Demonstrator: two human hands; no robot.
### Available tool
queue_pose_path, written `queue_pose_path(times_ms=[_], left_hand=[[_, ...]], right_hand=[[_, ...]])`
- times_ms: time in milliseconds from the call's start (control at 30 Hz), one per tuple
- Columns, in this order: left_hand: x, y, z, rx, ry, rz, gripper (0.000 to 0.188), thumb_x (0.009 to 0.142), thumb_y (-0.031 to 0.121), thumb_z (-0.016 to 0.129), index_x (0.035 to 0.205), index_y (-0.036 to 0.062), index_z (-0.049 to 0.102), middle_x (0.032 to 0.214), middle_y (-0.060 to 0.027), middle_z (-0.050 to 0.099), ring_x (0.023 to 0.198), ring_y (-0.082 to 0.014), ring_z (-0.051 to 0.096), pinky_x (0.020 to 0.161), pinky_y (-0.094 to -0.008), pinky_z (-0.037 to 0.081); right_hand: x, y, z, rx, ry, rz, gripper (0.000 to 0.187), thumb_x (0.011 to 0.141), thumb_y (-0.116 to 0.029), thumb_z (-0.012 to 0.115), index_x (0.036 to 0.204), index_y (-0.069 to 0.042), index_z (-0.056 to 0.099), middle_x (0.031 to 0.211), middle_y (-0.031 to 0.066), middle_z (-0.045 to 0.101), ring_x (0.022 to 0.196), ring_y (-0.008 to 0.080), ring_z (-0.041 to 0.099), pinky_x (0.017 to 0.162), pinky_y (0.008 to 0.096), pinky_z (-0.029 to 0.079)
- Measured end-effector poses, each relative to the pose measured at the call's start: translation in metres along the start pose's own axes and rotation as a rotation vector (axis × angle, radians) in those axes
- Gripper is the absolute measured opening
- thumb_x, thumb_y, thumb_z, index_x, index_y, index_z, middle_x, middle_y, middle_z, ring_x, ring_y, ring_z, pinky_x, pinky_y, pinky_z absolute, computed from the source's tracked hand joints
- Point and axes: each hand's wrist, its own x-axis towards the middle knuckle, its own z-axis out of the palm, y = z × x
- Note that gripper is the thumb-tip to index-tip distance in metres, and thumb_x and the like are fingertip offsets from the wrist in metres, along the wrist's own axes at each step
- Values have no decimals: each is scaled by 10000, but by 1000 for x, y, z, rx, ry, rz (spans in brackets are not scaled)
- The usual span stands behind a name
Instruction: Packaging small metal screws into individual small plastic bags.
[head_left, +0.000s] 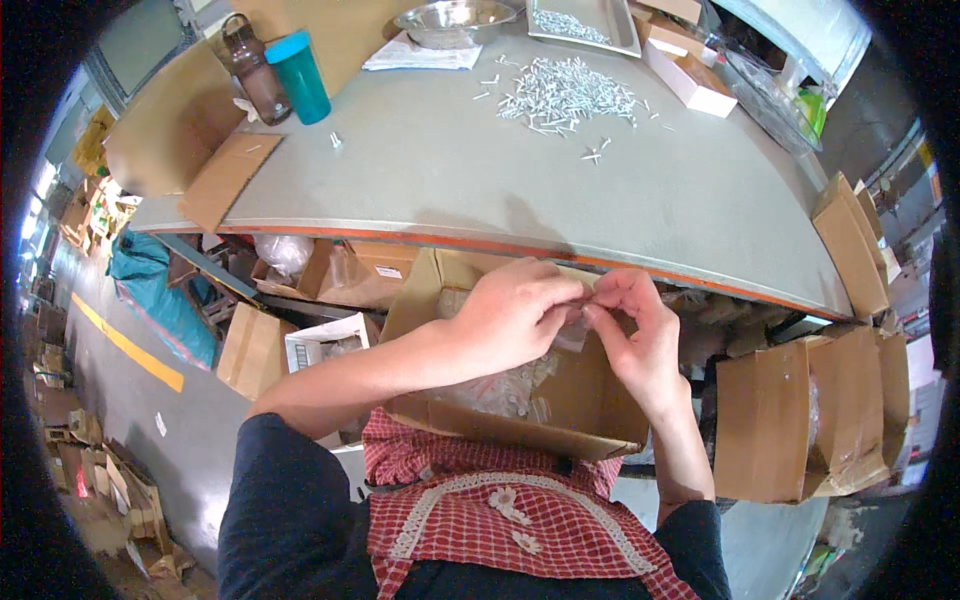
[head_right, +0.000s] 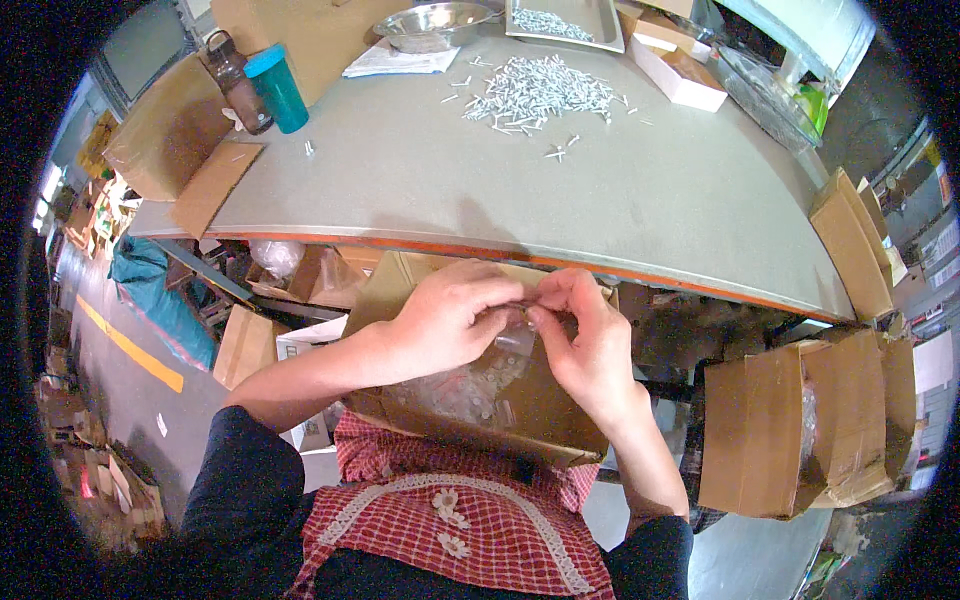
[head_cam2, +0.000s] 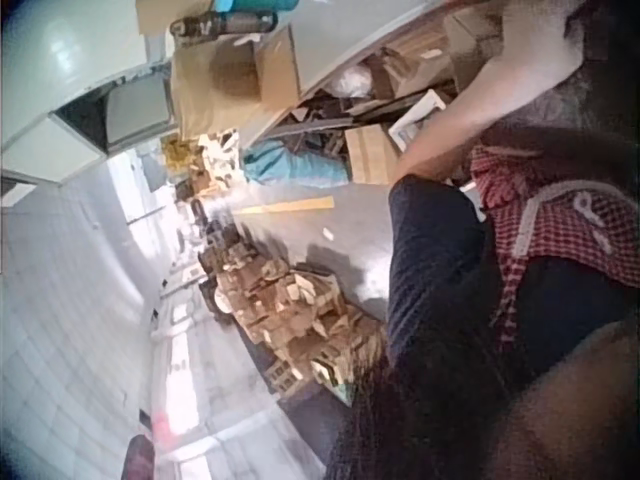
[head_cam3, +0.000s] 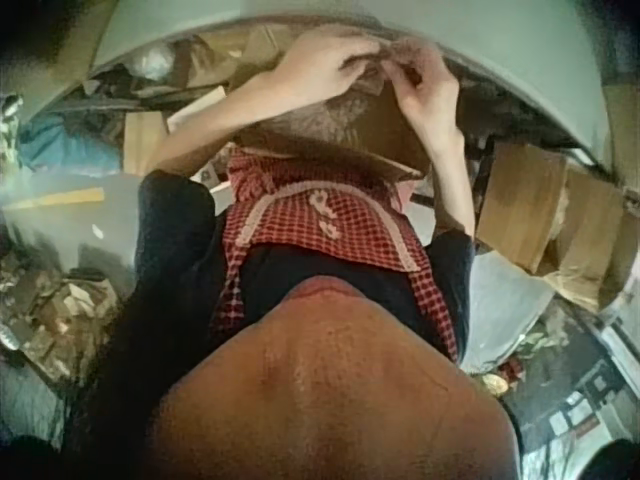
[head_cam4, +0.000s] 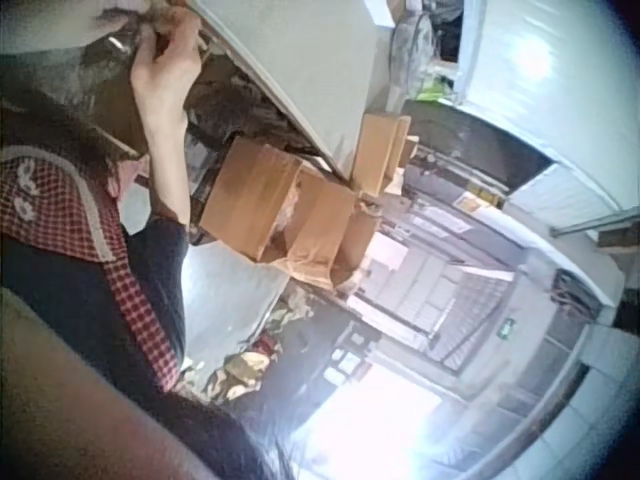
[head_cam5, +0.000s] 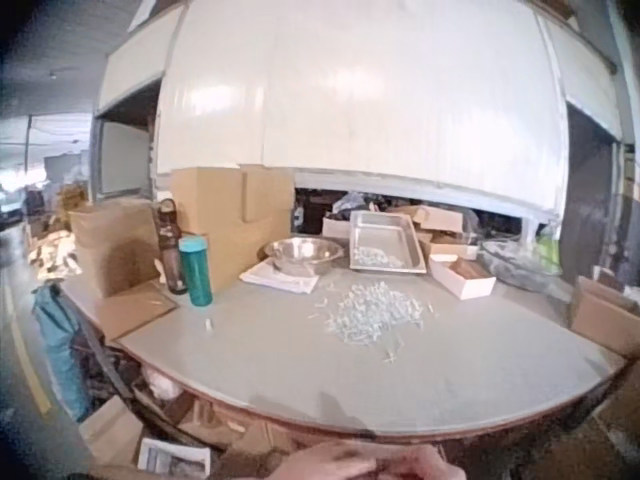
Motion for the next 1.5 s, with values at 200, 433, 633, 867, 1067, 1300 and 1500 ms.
queue_pose_path(times_ms=[200, 433, 633, 867, 1067, 1300, 1500], left_hand=[[-3, -2, -4, -74, -36, -88, 43, 889, 57, 664, 914, 44, 631, 809, -133, 654, 758, -344, 648, 652, -433, 501], [3, 11, -15, -288, -72, -298, 241, 955, 162, 709, 786, 32, 596, 619, -68, 515, 578, -90, 514, 511, -298, 384], [17, 10, -22, -520, -215, -583, 307, 938, 211, 750, 736, 10, 632, 605, 17, 532, 617, -31, 458, 519, -264, 366], [19, 2, -10, -595, -34, -297, 186, 929, 190, 744, 858, 19, 735, 687, 11, 627, 658, -32, 537, 563, -250, 411], [22, 17, -22, -522, -223, -587, 283, 930, 269, 757, 869, -5, 719, 672, 0, 627, 671, -34, 553, 568, -241, 423], [28, 10, -20, -835, -206, -530, 219, 963, 227, 703, 1052, 35, 760, 961, -8, 736, 845, -67, 620, 746, -262, 482], [33, 8, -29, -567, -74, -373, 179, 921, 200, 757, 861, 34, 725, 820, 15, 689, 796, -42, 572, 683, -227, 437]], right_hand=[[5, 6, -7, 198, -191, 118, 305, 906, 43, 676, 1183, 5, 554, 925, 86, 711, 880, 145, 699, 783, 294, 559], [4, -7, -14, 584, -459, 341, 346, 935, -7, 683, 1237, 9, 514, 977, 89, 690, 862, 158, 682, 755, 298, 567], [3, -11, -20, 727, -378, 357, 347, 943, -3, 671, 1238, -8, 487, 930, 92, 686, 811, 158, 682, 732, 299, 567], [5, -7, -22, 741, -357, 378, 423, 942, -1, 671, 1289, -24, 429, 885, 94, 683, 791, 163, 685, 715, 298, 563], [-3, -19, -23, 780, -344, 355, 423, 935, -2, 678, 1283, -19, 439, 878, 97, 681, 780, 169, 686, 704, 307, 567], [1, -16, -23, 840, -122, 337, 472, 901, -55, 714, 1302, 25, 478, 940, 118, 695, 755, 174, 680, 650, 289, 569], [4, -9, -21, 656, -138, 261, 463, 910, -27, 693, 1317, 26, 480, 960, 116, 695, 863, 176, 688, 827, 282, 531]])
